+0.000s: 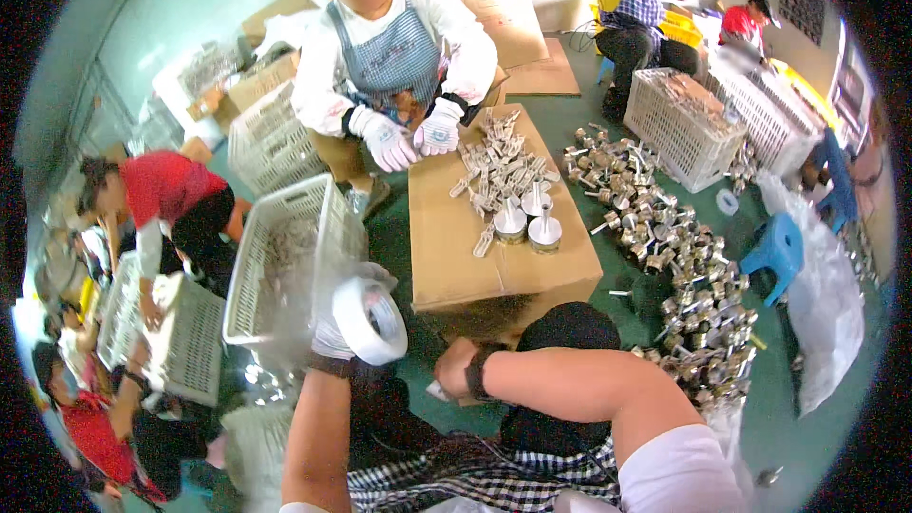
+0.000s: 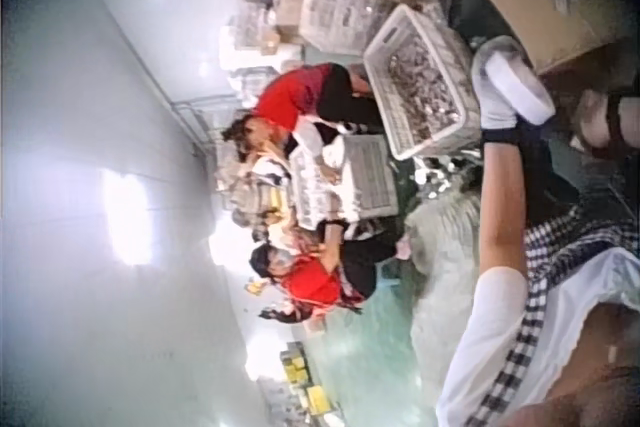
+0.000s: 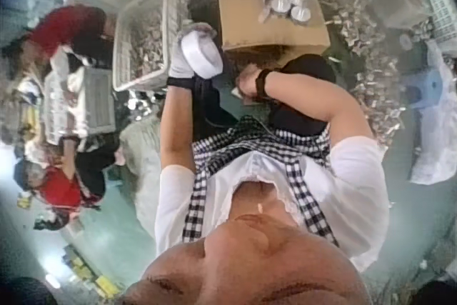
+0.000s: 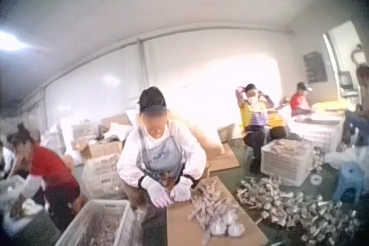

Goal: The recorder and several other people are sitting together assembling and sorting small metal spring clips and base components on a cardboard box workbench.

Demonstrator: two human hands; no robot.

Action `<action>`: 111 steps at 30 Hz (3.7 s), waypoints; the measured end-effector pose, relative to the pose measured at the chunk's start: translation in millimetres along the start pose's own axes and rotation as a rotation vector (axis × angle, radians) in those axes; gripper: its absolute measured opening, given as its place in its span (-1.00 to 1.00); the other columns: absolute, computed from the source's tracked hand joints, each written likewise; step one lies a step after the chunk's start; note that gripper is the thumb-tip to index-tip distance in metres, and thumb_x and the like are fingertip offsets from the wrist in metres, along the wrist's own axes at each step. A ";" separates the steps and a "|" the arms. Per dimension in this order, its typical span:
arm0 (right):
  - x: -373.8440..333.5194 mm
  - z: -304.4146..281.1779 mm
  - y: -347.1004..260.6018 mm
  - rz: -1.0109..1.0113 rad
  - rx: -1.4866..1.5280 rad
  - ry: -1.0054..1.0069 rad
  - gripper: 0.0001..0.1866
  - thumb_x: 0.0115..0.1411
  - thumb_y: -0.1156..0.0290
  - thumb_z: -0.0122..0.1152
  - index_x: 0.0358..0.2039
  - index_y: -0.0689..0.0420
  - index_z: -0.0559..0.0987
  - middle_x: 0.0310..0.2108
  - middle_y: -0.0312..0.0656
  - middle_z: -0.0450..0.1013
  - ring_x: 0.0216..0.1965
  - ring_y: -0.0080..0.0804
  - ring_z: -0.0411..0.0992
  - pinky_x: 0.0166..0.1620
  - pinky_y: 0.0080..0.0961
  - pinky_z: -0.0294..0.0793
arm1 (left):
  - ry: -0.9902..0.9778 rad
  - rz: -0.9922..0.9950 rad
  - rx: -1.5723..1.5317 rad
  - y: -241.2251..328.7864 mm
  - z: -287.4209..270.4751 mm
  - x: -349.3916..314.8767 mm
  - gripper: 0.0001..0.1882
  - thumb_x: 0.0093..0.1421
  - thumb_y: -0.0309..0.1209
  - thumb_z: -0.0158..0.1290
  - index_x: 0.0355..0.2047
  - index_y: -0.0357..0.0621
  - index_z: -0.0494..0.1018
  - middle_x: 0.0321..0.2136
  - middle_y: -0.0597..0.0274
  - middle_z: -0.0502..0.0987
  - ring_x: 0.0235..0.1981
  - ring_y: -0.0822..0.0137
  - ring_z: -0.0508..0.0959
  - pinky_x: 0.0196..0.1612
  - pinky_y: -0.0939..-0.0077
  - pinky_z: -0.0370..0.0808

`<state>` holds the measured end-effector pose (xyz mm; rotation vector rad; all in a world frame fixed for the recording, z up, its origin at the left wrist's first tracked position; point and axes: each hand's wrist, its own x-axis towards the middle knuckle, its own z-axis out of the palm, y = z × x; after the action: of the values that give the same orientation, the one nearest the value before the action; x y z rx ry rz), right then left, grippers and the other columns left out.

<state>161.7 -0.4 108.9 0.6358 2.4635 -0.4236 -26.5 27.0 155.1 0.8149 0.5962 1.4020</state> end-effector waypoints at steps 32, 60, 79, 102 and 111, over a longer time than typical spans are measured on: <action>118.0 -67.4 -118.8 -0.659 0.718 1.105 -0.71 0.12 0.29 -0.01 -0.23 0.18 0.52 -0.27 -0.02 0.49 -0.23 -0.12 0.45 -0.24 -0.23 0.44 | 0.199 0.214 0.429 86.5 0.0 106.5 -0.75 0.06 -0.44 0.17 -0.24 -0.09 0.41 -0.33 0.28 0.48 -0.35 0.35 0.48 -0.30 0.40 0.48; 64.2 -16.5 -14.1 0.040 0.872 0.450 -0.50 0.00 0.31 0.22 -0.17 0.39 0.26 -0.26 0.26 0.37 -0.17 0.11 0.39 -0.20 -0.20 0.43 | -0.122 -0.083 -1.034 68.4 -27.5 133.7 -0.70 0.14 -0.32 0.09 -0.14 -0.12 0.39 -0.22 0.24 0.44 -0.12 0.25 0.39 0.05 0.28 0.29; 1.0 -4.3 0.9 -0.128 0.218 0.398 -0.53 -0.01 0.41 -0.05 -0.12 0.50 0.33 -0.50 0.09 0.42 -0.43 -0.10 0.44 -0.54 -0.23 0.44 | 0.289 0.203 -0.591 32.1 -63.0 126.3 -0.53 0.10 -0.05 -0.06 -0.10 -0.10 0.35 -0.26 0.14 0.42 -0.25 0.16 0.41 -0.20 0.18 0.40; -1.5 20.2 -9.1 -0.202 0.258 0.509 -0.71 0.02 0.39 -0.05 -0.29 0.34 0.38 -0.49 0.05 0.41 -0.52 -0.10 0.45 -0.58 -0.25 0.44 | 0.163 0.026 0.007 -6.1 -76.2 158.5 -0.73 0.17 -0.30 -0.12 -0.23 -0.17 0.46 -0.31 0.08 0.51 -0.42 0.22 0.49 -0.38 0.36 0.48; 25.2 62.4 1.1 -0.171 0.426 0.318 -0.77 0.01 0.34 0.10 -0.31 0.14 0.45 -0.41 -0.17 0.41 -0.34 -0.24 0.41 -0.30 -0.39 0.35 | 0.309 -0.022 -0.008 -14.0 -23.8 152.0 -0.67 0.09 -0.49 0.05 -0.11 -0.01 0.31 -0.27 0.30 0.47 -0.37 0.31 0.42 -0.25 0.18 0.39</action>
<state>170.9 -17.0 44.4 0.7065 2.7628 -1.0010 -21.2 181.1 145.2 0.5864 0.8322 1.5214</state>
